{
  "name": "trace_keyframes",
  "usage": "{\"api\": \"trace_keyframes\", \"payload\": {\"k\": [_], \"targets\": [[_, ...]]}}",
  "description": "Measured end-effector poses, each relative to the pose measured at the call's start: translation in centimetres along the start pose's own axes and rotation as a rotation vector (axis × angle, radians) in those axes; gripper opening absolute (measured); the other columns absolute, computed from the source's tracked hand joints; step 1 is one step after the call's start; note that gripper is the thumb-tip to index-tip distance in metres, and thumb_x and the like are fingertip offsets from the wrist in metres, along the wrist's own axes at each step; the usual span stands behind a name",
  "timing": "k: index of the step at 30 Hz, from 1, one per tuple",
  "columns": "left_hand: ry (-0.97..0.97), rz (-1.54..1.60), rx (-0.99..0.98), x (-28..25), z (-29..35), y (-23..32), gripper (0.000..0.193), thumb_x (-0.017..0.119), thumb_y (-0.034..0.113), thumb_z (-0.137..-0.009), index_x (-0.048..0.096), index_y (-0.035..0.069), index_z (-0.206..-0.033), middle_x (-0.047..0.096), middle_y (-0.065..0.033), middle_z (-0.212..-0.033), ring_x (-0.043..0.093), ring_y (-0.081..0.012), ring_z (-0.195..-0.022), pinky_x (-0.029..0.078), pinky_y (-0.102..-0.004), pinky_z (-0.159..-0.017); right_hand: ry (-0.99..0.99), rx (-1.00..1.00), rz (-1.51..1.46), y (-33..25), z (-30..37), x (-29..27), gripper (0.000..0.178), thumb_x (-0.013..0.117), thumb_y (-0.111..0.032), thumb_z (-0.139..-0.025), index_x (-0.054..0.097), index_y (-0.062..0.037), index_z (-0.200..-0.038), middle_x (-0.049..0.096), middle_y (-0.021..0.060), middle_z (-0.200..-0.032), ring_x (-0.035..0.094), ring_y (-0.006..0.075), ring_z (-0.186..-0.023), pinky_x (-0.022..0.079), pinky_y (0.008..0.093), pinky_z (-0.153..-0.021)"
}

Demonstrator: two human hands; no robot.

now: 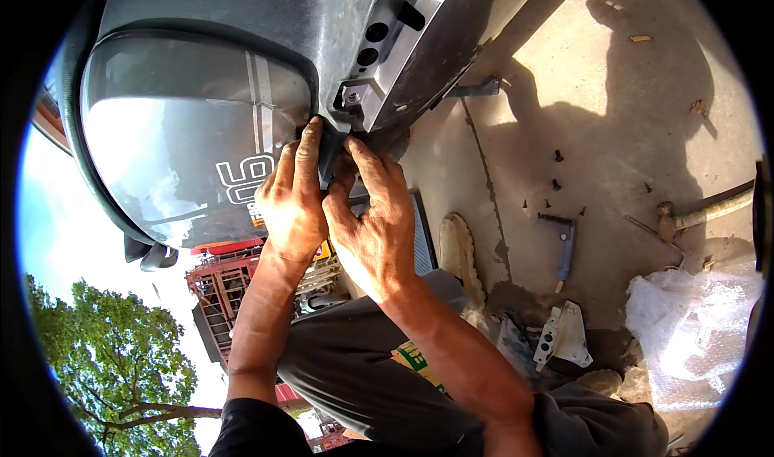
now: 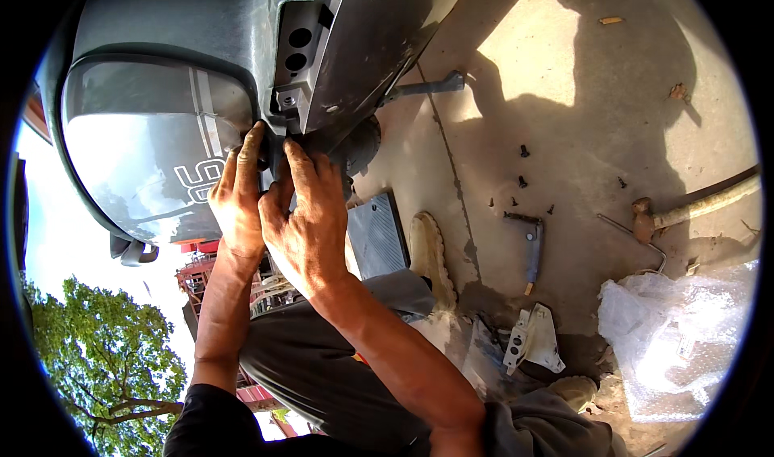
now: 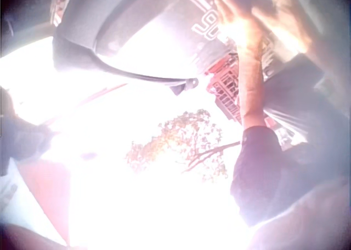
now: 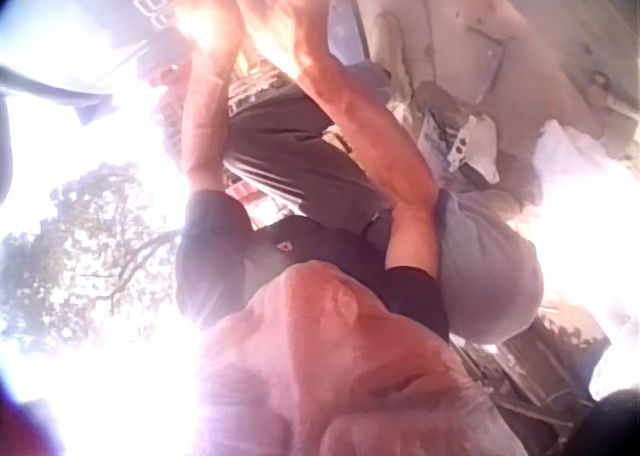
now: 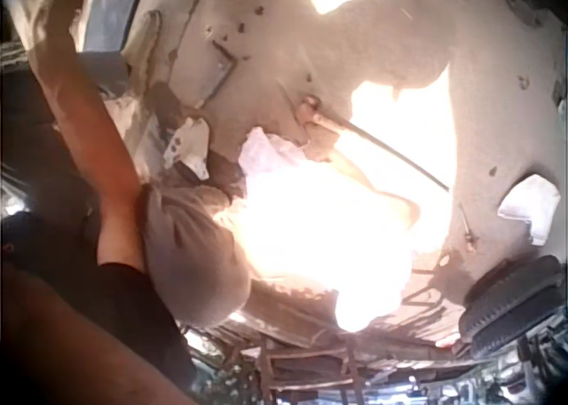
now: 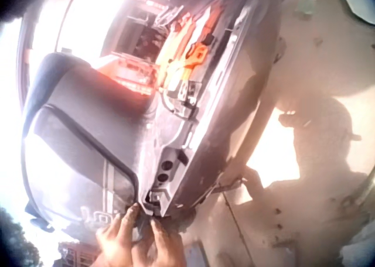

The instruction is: The person assembles the side panels of a grey electric scooter. They align the plastic bodywork with the frame, insert screws, and tighten them using a screwdriver. The person works on both the left and right sides of the vehicle, securing the panels to the chassis.

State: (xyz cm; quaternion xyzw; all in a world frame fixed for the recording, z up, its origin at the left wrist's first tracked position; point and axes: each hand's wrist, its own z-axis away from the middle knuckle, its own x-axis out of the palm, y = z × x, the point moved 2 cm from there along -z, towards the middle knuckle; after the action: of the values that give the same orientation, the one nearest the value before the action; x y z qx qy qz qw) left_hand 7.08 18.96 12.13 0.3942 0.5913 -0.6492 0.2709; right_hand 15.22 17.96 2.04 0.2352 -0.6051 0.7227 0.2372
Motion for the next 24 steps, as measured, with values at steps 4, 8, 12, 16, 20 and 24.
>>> {"api": "trace_keyframes", "payload": {"k": [4, 8, 12, 16, 20, 24], "targets": [[-0.004, -0.012, 0.009, 0.3, 0.1, 0.2, 0.064, 0.076, 0.010, -0.084, 0.062, 0.007, -0.146, 0.071, -0.0127, -0.109, 0.075, -0.0283, -0.088, 0.062, -0.0373, -0.074, 0.030, -0.041, -0.055, 0.1, 0.4, 0.3, 0.047, 0.067, 0.001, -0.089, 0.063, 0.0063, -0.135, 0.065, 0.0247, -0.125, 0.067, 0.0381, -0.113, 0.054, 0.0421, -0.100], [-0.058, 0.140, -0.086, -0.8, 0.1, 0.1, 0.062, 0.075, 0.010, -0.082, 0.064, 0.005, -0.143, 0.071, -0.0144, -0.115, 0.076, -0.0310, -0.097, 0.062, -0.0384, -0.080, 0.007, -0.032, -0.065, -1.1, 0.8, 0.8, 0.047, 0.066, 0.002, -0.088, 0.062, 0.0078, -0.135, 0.064, 0.0233, -0.117, 0.067, 0.0358, -0.105, 0.054, 0.0422, -0.094], [-0.104, 0.199, -0.104, -1.3, -0.1, 0.0, 0.062, 0.072, 0.009, -0.083, 0.064, 0.006, -0.145, 0.071, -0.0162, -0.122, 0.076, -0.0325, -0.102, 0.061, -0.0382, -0.088, 0.053, -0.113, -0.089, -1.0, 0.8, 1.2, 0.049, 0.066, 0.002, -0.087, 0.061, 0.0069, -0.136, 0.062, 0.0231, -0.115, 0.064, 0.0379, -0.101, 0.053, 0.0442, -0.091], [-0.088, 0.223, -0.122, -1.2, 0.0, -0.1, 0.056, 0.069, 0.006, -0.082, 0.067, 0.001, -0.138, 0.072, -0.0160, -0.124, 0.076, -0.0324, -0.105, 0.061, -0.0387, -0.090, 0.044, -0.093, -0.066, -1.4, 0.9, 1.4, 0.053, 0.067, 0.003, -0.086, 0.060, 0.0059, -0.138, 0.061, 0.0233, -0.116, 0.063, 0.0387, -0.103, 0.053, 0.0452, -0.090], [-0.003, 0.063, 0.025, -0.4, 0.7, -0.4, 0.048, 0.071, 0.011, -0.085, 0.071, 0.000, -0.132, 0.072, -0.0158, -0.123, 0.075, -0.0332, -0.109, 0.062, -0.0387, -0.089, 0.026, -0.074, -0.029, -1.4, 0.8, 1.3, 0.053, 0.066, 0.004, -0.086, 0.059, 0.0062, -0.139, 0.060, 0.0231, -0.118, 0.062, 0.0380, -0.105, 0.053, 0.0443, -0.092], [-0.095, 0.153, -0.228, 0.5, 1.3, 0.2, 0.060, 0.077, 0.015, -0.087, 0.061, 0.004, -0.144, 0.071, -0.0155, -0.133, 0.075, -0.0293, -0.109, 0.062, -0.0352, -0.088, 0.029, -0.041, -0.082, -1.1, 0.9, 0.9, 0.053, 0.064, 0.005, -0.087, 0.058, 0.0071, -0.140, 0.060, 0.0219, -0.120, 0.063, 0.0365, -0.108, 0.053, 0.0421, -0.095]]}}
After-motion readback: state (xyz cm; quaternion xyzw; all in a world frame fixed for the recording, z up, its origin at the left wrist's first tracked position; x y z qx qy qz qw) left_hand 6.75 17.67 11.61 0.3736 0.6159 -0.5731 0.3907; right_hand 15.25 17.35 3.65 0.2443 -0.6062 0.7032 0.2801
